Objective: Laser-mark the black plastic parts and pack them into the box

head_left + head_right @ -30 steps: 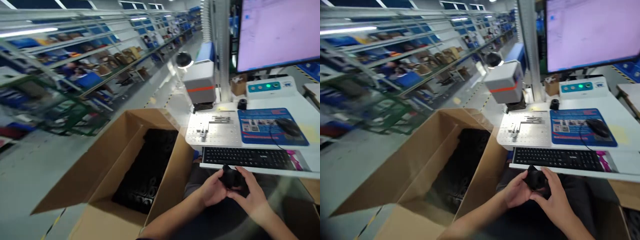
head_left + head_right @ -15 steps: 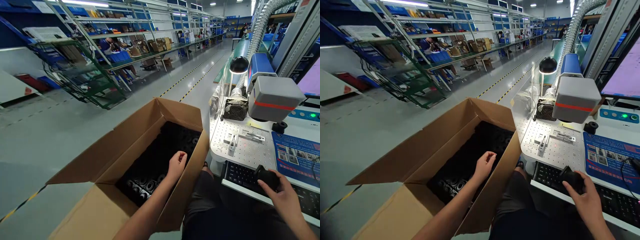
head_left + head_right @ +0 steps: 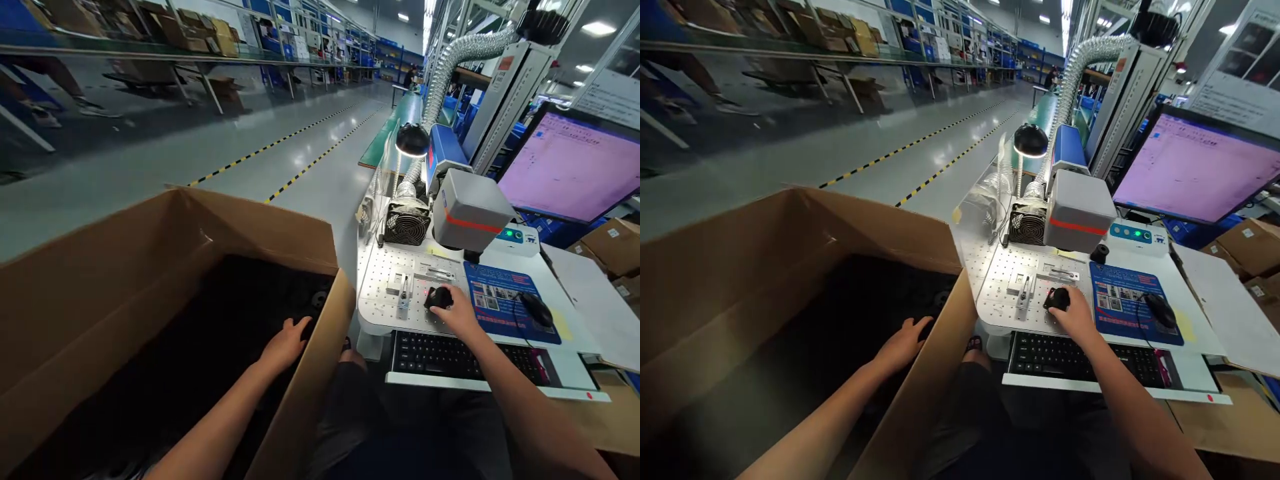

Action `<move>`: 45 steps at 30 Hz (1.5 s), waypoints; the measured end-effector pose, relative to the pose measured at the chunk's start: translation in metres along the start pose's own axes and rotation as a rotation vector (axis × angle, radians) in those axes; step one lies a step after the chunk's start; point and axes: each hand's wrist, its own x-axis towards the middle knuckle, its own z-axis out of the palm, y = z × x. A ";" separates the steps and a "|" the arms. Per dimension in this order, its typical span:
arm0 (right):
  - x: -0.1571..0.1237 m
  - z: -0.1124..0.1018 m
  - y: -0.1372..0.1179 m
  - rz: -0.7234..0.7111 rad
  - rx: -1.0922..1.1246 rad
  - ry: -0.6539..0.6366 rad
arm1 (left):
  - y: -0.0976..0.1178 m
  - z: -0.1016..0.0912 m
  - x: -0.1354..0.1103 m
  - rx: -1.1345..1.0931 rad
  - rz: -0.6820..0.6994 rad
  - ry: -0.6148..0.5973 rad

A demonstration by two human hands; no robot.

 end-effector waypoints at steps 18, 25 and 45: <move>0.056 0.034 -0.018 0.029 0.018 -0.101 | 0.023 -0.009 -0.133 -1.001 -0.482 0.536; 0.034 0.043 0.000 0.098 0.073 0.105 | 0.048 0.020 -0.172 -1.057 -0.676 0.700; 0.018 0.044 -0.007 0.185 0.047 0.155 | 0.046 0.025 -0.154 -0.558 -0.509 0.692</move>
